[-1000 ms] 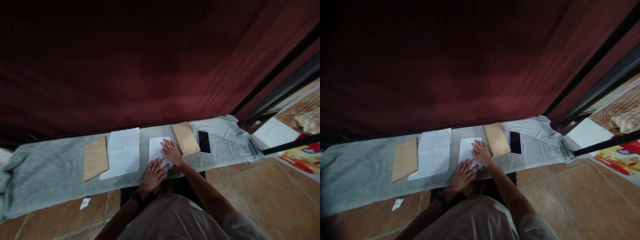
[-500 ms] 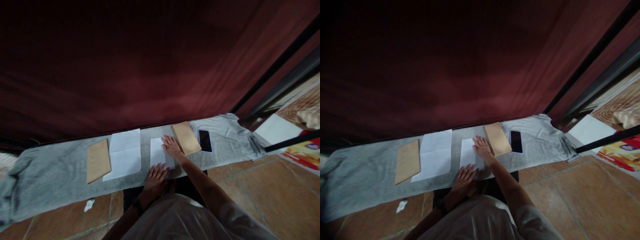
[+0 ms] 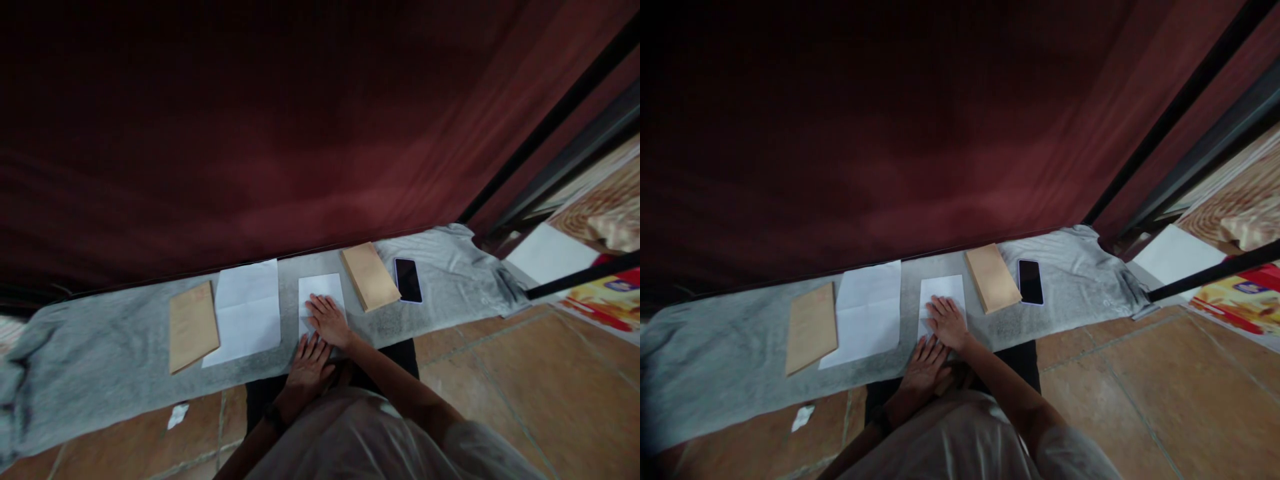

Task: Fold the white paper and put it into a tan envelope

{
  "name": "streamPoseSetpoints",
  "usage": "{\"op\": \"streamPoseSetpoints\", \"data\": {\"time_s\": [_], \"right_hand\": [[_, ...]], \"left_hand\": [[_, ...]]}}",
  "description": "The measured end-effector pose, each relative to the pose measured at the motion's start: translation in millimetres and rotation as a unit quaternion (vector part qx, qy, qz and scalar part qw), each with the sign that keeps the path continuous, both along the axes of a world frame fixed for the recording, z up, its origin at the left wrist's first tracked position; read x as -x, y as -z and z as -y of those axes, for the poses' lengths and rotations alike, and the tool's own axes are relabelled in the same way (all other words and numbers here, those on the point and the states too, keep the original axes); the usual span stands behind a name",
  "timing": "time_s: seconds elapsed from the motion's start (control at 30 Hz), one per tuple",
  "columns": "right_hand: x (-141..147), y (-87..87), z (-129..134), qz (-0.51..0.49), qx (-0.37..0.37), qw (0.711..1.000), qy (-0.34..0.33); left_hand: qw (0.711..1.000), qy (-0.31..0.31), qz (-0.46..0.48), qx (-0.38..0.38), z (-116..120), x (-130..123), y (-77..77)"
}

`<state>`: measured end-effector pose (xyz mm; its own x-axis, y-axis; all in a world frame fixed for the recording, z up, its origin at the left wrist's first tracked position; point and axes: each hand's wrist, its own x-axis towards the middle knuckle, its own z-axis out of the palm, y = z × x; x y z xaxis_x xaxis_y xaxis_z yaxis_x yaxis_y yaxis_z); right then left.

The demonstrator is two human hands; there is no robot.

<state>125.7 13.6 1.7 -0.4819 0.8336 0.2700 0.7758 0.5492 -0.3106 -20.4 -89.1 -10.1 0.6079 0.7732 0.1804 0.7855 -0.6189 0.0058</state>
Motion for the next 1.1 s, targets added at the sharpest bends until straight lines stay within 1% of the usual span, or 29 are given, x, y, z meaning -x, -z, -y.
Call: {"op": "streamPoseSetpoints", "data": {"time_s": [0.07,0.17,0.27,0.33,0.5,0.6,0.67,0.73,0.8,0.9,1.0,1.1], "right_hand": [[-7.0,-0.2,0.7,0.002,0.004,1.000,0.005],[-19.9,0.0,-0.1,0.007,0.005,1.000,0.011],[-31.3,2.5,2.3,0.008,-0.002,1.000,0.020],[-37.4,5.0,5.8,0.009,-0.009,1.000,0.026],[-48.7,9.8,19.5,0.011,-0.021,0.998,0.057],[-53.6,10.6,28.8,0.017,-0.022,0.997,0.075],[-55.7,10.0,33.4,0.021,-0.017,0.996,0.084],[-56.7,8.5,36.1,0.026,-0.009,0.996,0.090],[-56.9,6.1,37.0,0.033,0.001,0.995,0.093],[-57.7,1.7,36.8,0.049,0.015,0.995,0.088],[-60.1,-1.9,37.0,0.065,0.023,0.995,0.072],[-62.3,-3.6,38.7,0.063,0.024,0.996,0.065]], "left_hand": [[1.000,-0.005,0.007,-0.002,-0.3,-0.2,-0.6],[1.000,-0.001,0.012,-0.007,-0.8,-0.3,-5.4],[1.000,0.010,0.010,-0.015,-0.6,1.0,-10.1],[1.000,0.005,0.015,-0.024,0.7,2.8,-11.4],[0.996,-0.054,0.064,-0.023,8.7,12.8,-11.5],[0.992,-0.090,0.086,-0.007,11.8,19.8,-12.9],[0.991,-0.106,0.086,0.008,9.8,20.1,-15.2],[0.989,-0.118,0.086,0.025,3.1,13.9,-18.7],[0.988,-0.122,0.090,0.040,-8.5,0.9,-23.1],[0.988,-0.099,0.102,0.057,-32.1,-25.5,-28.1],[0.989,-0.086,0.100,0.068,-54.4,-46.0,-27.6],[0.990,-0.089,0.086,0.073,-66.8,-50.2,-22.3]]}}
